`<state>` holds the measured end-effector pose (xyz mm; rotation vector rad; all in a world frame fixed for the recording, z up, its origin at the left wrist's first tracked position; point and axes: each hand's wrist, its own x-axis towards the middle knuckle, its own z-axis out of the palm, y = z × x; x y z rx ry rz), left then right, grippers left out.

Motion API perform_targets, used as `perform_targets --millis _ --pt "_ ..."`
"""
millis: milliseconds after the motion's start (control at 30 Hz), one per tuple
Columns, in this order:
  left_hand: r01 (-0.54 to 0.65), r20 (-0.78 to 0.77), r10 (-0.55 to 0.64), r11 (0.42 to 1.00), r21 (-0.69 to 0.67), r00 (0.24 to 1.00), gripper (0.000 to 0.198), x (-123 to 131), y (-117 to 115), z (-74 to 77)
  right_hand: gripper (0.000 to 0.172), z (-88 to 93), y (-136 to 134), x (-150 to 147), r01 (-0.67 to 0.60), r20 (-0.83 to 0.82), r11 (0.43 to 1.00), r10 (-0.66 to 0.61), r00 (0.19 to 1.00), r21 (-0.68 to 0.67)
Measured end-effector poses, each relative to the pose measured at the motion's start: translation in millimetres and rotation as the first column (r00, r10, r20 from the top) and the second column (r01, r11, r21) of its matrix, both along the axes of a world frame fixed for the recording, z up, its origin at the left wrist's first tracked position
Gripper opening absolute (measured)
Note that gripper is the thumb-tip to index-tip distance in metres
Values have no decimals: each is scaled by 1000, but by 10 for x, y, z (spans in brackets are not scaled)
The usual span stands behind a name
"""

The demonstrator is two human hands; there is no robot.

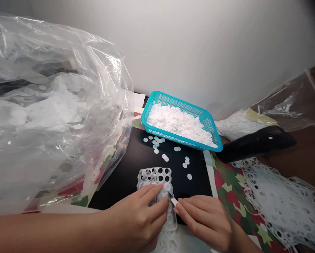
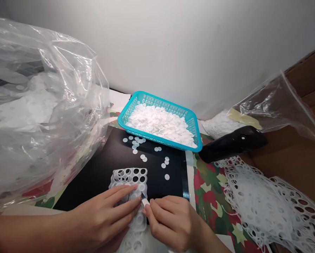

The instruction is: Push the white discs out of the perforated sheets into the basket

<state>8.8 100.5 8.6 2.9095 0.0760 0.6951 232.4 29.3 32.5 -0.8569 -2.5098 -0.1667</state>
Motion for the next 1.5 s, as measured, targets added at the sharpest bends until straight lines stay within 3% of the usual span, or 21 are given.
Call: perform_targets --millis 300,633,867,1200,1500 --pt "6 -33 -6 1000 20 999 29 -2 0 -5 3 -33 6 -3 -33 76 994 25 997 100" --pt "-4 -27 4 1000 21 1000 31 5 -6 0 8 -42 30 -25 37 76 990 -48 996 136" --pt "-6 -32 7 1000 24 999 29 -13 -10 -11 10 -45 49 32 134 15 975 -139 990 176" --pt "-8 5 8 1000 6 1000 27 0 -20 -7 26 -240 75 77 263 -134 961 -250 959 86" --pt "-4 3 4 1000 11 1000 25 -3 -10 -7 30 -134 198 180 389 -199 908 -357 913 154"
